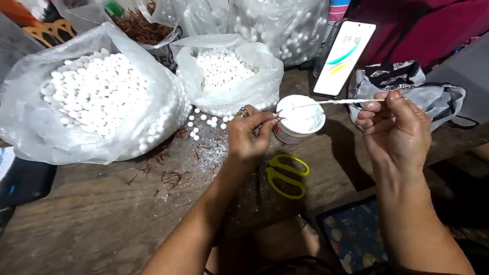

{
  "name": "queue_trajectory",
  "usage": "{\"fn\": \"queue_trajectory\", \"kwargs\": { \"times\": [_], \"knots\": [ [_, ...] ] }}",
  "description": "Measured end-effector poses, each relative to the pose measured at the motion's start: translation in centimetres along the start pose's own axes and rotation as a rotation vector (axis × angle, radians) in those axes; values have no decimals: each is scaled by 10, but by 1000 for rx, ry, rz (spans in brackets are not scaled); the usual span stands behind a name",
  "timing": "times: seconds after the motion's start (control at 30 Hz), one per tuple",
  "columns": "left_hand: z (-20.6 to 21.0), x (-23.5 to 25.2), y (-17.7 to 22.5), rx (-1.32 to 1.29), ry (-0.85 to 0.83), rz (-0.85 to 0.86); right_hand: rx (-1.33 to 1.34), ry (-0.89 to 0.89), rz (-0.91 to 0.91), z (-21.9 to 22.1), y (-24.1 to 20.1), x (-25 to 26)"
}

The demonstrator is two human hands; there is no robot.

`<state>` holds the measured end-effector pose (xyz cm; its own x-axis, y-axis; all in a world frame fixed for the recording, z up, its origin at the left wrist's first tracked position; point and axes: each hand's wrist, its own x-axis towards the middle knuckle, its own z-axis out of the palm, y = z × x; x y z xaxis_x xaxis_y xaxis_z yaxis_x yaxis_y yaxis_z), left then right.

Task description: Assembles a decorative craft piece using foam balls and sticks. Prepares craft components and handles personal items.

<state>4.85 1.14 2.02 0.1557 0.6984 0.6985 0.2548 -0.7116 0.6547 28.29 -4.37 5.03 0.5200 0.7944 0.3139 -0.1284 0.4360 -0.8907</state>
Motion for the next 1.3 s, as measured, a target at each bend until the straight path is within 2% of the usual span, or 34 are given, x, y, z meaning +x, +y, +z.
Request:
{"fn": "queue_trajectory", "kwargs": {
  "times": [0.57, 1.3],
  "knots": [
    [7, 0, -1, 44, 11, 73, -36, -57, -26, 3, 5, -2],
    [10, 0, 4, 90, 42, 104, 2, -14, 8, 1, -1, -4]
  ]
}}
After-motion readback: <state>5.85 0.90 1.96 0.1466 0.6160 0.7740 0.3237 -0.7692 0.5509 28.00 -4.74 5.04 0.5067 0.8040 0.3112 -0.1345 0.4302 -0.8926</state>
